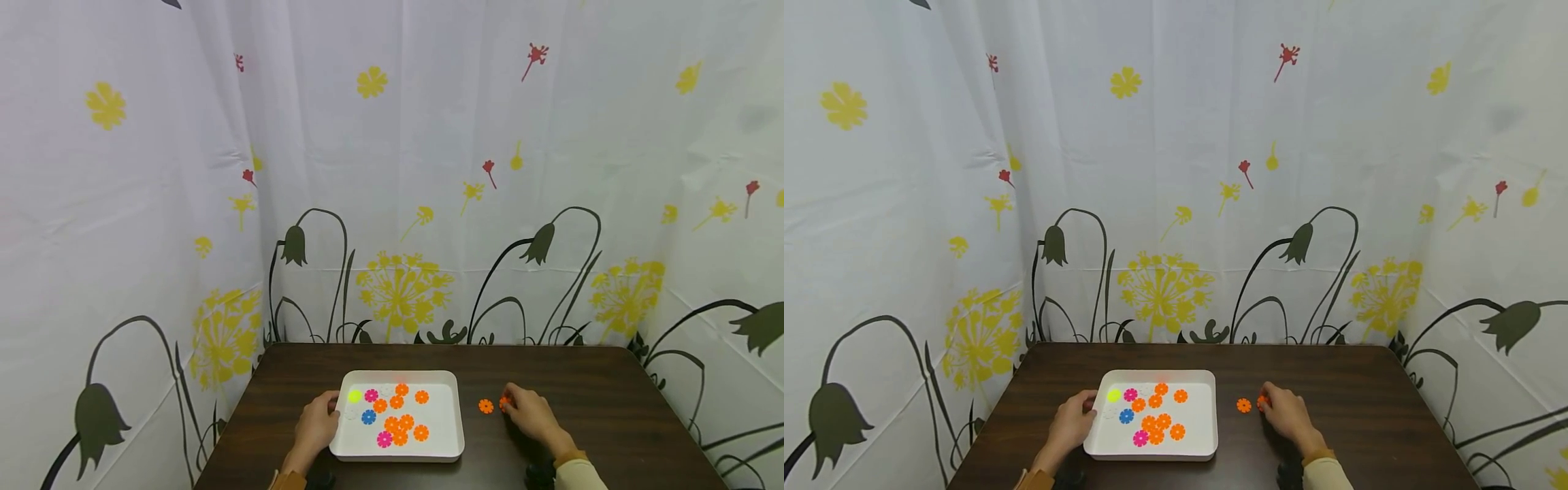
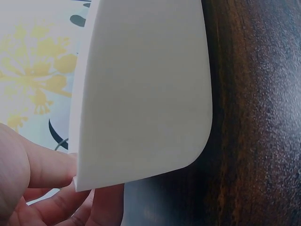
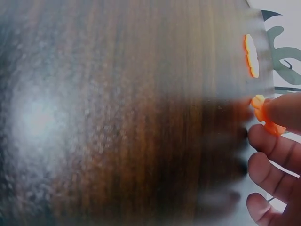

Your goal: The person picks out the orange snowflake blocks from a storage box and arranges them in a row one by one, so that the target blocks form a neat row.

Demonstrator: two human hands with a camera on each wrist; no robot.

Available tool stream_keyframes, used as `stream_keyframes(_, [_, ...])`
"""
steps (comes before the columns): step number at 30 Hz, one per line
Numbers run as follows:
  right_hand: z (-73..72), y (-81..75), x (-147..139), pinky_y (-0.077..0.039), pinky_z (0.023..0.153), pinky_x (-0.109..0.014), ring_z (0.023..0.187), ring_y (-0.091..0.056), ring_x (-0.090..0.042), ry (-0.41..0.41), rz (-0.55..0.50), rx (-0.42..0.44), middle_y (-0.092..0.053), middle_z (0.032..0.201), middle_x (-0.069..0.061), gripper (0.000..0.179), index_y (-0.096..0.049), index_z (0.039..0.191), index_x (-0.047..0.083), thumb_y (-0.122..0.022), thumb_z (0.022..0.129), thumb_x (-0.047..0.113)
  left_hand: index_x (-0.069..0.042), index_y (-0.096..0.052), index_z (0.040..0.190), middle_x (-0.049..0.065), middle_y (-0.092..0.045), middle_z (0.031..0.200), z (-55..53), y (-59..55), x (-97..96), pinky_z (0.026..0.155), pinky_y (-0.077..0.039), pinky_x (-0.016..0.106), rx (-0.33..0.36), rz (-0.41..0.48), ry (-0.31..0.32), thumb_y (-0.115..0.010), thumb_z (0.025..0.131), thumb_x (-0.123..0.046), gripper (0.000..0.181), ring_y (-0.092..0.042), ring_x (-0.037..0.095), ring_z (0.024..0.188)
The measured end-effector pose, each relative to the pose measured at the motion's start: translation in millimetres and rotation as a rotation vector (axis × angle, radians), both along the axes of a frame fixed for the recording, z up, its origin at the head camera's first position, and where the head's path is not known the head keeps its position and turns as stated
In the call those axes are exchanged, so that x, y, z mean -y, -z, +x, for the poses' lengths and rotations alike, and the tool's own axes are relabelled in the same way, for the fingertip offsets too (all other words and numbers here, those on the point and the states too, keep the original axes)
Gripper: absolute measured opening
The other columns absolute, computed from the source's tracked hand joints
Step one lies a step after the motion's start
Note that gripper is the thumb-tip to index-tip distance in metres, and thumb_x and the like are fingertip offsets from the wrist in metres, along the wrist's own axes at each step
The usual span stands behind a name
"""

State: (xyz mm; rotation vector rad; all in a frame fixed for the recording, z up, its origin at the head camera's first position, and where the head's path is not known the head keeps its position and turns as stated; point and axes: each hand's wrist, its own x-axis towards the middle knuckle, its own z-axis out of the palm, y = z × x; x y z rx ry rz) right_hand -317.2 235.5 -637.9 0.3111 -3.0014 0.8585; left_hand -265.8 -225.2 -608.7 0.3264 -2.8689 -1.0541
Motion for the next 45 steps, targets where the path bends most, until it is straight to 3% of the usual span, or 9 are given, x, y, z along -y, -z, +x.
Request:
stream_keyframes(8, [-1.0, 0.5, -0.4, -0.046, 0.067, -0.044, 0.075, -0.056, -0.013, 0.002, 0.107, -0.062, -0.060, 0.087, 0.003, 0.013, -0.072, 0.102, 0.019, -0.080, 0.092, 0.016, -0.002, -0.068, 0.134, 0.014, -0.075, 0.108, 1.0, 1.4, -0.7, 0.077, -0.052, 0.057, 0.005, -0.003, -0.001, -0.070, 0.094, -0.001, 0.040, -0.070, 0.031, 0.092])
stream_keyframes(19, [3.2, 0.1, -0.9, -0.047, 0.067, -0.045, 0.077, -0.056, -0.013, 0.013, 0.086, -0.066, -0.059, 0.091, 0.001, 0.014, -0.073, 0.105, 0.018, -0.080, 0.093, 0.016, -0.002, -0.067, 0.134, 0.014, -0.074, 0.108, 2.0, 1.1, -2.1, 0.078, -0.052, 0.057, 0.019, 0.005, -0.004, -0.070, 0.094, -0.001, 0.040, -0.070, 0.031, 0.092])
stream_keyframes(26, [4.0, 1.2, -1.4, -0.049, 0.065, -0.043, 0.076, -0.057, -0.014, 0.012, 0.055, -0.078, -0.061, 0.093, -0.001, 0.015, -0.073, 0.105, 0.016, -0.081, 0.092, 0.013, -0.003, -0.069, 0.132, 0.013, -0.076, 0.108, 3.3, 1.2, -2.3, 0.079, -0.053, 0.060, -0.013, -0.010, -0.001, -0.071, 0.093, -0.001, 0.039, -0.072, 0.033, 0.096])
stream_keyframes(34, [4.6, 5.8, -2.5, -0.044, 0.064, -0.039, 0.072, -0.053, -0.012, 0.016, 0.046, -0.051, -0.057, 0.090, 0.001, 0.013, -0.072, 0.104, 0.018, -0.079, 0.094, 0.014, -0.001, -0.068, 0.133, 0.014, -0.075, 0.107, 2.7, 1.5, -1.8, 0.081, -0.052, 0.061, 0.008, -0.004, -0.001, -0.071, 0.094, -0.001, 0.040, -0.071, 0.032, 0.095])
stream_keyframes(45, [-0.5, -9.7, 6.7, -0.045, 0.071, -0.042, 0.077, -0.059, -0.012, 0.038, 0.052, -0.150, -0.066, 0.098, -0.001, 0.009, -0.074, 0.109, 0.015, -0.071, 0.100, 0.015, -0.001, -0.067, 0.135, 0.014, -0.074, 0.108, -0.1, -0.7, -1.3, 0.081, -0.053, 0.059, 0.023, 0.002, -0.007, -0.070, 0.095, -0.002, 0.040, -0.070, 0.031, 0.094])
